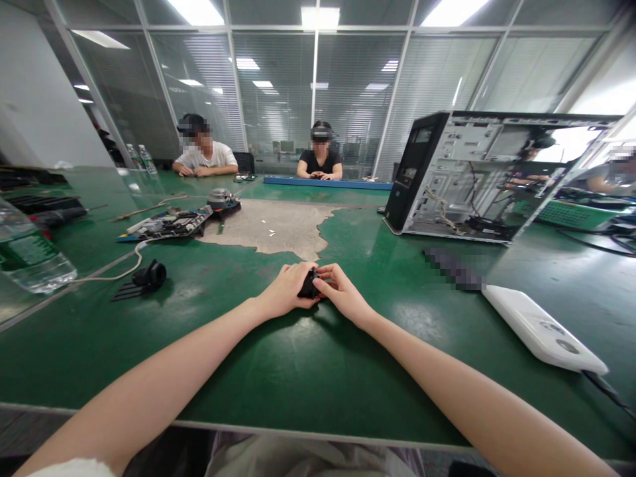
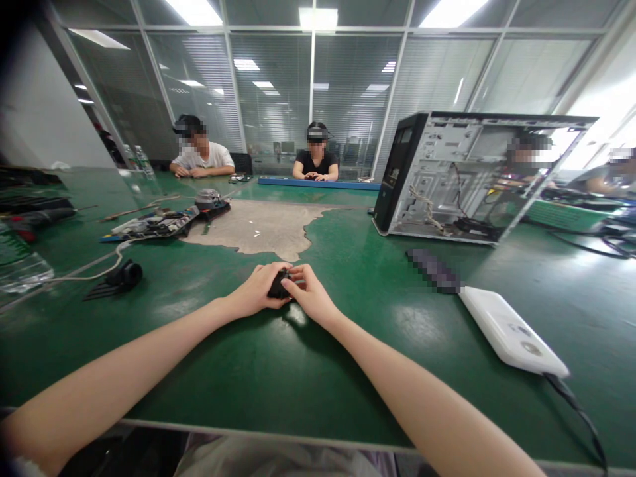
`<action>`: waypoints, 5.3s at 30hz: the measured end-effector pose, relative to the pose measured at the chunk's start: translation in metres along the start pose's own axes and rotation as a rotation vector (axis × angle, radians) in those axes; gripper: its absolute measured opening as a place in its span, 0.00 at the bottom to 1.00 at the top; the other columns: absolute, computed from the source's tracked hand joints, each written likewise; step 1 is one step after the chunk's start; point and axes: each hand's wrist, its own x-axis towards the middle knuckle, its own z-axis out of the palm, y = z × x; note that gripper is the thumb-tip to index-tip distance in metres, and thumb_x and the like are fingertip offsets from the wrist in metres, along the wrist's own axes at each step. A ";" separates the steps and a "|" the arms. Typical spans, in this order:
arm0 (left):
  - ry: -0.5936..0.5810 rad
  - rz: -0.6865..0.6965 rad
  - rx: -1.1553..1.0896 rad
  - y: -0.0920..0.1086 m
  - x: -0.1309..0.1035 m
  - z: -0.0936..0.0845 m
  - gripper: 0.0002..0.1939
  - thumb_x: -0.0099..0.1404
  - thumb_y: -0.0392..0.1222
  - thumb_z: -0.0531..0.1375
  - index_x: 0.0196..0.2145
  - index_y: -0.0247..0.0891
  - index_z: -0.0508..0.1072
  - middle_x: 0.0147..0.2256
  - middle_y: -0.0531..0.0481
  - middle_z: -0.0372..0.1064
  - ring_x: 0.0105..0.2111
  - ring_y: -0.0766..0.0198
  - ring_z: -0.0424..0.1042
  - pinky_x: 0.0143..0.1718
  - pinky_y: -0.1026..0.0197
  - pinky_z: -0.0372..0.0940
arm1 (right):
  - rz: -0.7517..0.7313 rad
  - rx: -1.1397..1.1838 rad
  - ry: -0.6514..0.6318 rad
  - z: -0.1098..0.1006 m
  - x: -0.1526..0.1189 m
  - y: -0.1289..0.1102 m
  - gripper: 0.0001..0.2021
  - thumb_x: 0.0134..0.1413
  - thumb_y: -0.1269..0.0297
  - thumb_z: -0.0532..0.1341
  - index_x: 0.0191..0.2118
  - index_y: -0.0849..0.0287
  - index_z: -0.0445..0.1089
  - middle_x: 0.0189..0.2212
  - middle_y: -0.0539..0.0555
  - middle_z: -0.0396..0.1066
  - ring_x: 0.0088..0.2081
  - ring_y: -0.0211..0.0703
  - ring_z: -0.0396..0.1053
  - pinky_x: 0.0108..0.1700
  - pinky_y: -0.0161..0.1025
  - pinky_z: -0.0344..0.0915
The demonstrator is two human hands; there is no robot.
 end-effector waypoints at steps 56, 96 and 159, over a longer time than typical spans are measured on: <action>0.018 0.006 0.032 -0.001 0.001 0.002 0.26 0.51 0.48 0.58 0.46 0.39 0.53 0.42 0.47 0.61 0.41 0.56 0.62 0.42 0.54 0.53 | -0.067 0.091 -0.068 -0.002 -0.002 -0.002 0.09 0.45 0.63 0.58 0.33 0.56 0.58 0.33 0.49 0.60 0.31 0.33 0.63 0.33 0.35 0.64; 0.017 0.007 0.024 0.000 0.001 0.000 0.26 0.51 0.48 0.57 0.45 0.39 0.54 0.42 0.46 0.61 0.42 0.56 0.61 0.43 0.54 0.53 | -0.046 0.118 -0.079 -0.003 -0.003 -0.005 0.09 0.44 0.63 0.59 0.32 0.56 0.57 0.32 0.47 0.61 0.29 0.32 0.63 0.33 0.35 0.63; 0.005 0.004 0.033 0.000 0.001 -0.001 0.26 0.51 0.48 0.57 0.46 0.39 0.53 0.41 0.46 0.61 0.41 0.56 0.62 0.42 0.54 0.54 | 0.021 0.102 -0.053 -0.004 -0.002 -0.004 0.14 0.43 0.63 0.60 0.37 0.56 0.58 0.36 0.50 0.61 0.33 0.35 0.65 0.36 0.38 0.63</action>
